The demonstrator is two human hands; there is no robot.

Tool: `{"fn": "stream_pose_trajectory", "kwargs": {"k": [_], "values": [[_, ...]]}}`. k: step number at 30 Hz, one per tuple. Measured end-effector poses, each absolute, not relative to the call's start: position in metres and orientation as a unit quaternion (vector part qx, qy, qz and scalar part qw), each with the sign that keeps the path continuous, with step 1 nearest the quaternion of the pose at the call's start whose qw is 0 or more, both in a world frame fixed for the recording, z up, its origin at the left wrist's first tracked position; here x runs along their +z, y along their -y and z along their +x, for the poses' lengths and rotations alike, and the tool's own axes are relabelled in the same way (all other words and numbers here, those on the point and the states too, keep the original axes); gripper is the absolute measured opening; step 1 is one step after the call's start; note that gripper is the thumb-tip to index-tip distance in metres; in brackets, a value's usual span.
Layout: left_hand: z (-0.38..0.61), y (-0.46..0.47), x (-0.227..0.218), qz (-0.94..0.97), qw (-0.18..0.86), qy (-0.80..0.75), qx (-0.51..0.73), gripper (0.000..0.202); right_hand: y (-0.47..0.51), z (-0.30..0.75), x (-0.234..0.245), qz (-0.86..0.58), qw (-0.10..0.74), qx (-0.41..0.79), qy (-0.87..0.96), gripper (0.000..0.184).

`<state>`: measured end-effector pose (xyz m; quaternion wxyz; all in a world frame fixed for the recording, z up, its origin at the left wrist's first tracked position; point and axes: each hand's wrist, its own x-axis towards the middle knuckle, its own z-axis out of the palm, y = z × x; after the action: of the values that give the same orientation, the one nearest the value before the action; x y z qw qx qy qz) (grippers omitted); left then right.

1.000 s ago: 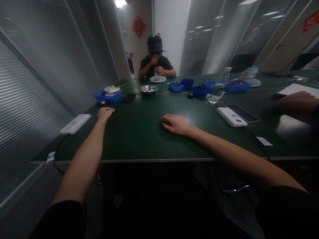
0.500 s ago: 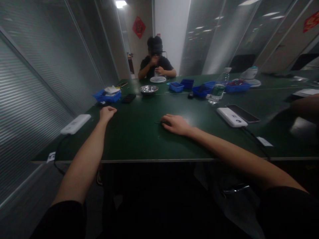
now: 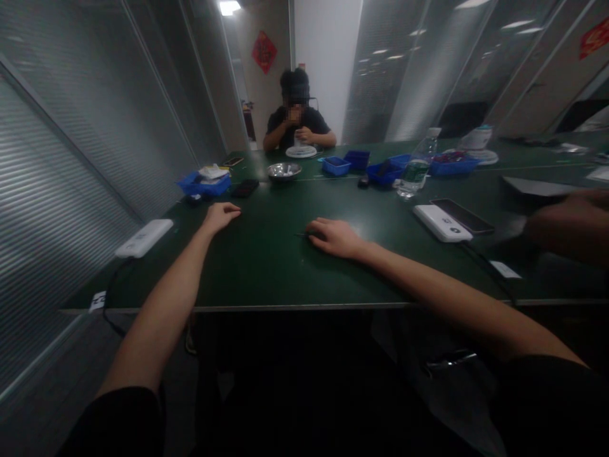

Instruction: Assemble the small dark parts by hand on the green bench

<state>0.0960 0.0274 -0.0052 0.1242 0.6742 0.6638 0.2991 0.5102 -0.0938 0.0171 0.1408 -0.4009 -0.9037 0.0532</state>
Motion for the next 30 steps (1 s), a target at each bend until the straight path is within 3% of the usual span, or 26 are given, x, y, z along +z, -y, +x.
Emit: {"fn": "stream_pose_trajectory", "kwargs": {"k": [4, 15, 30], "values": [[0.116, -0.020, -0.002, 0.731, 0.150, -0.598, 0.293, 0.018, 0.094, 0.510, 0.017, -0.403, 0.144, 0.054, 0.902, 0.033], [0.188, 0.011, 0.006, 0.821, 0.313, -0.402, 0.256, 0.034, 0.098, 0.510, 0.018, -0.379, 0.157, 0.056, 0.910, 0.033], [0.220, 0.025, 0.003, 0.853, 0.368, -0.287, 0.234, 0.039, 0.097, 0.510, 0.011, -0.346, 0.192, 0.039, 0.918, 0.032]]}}
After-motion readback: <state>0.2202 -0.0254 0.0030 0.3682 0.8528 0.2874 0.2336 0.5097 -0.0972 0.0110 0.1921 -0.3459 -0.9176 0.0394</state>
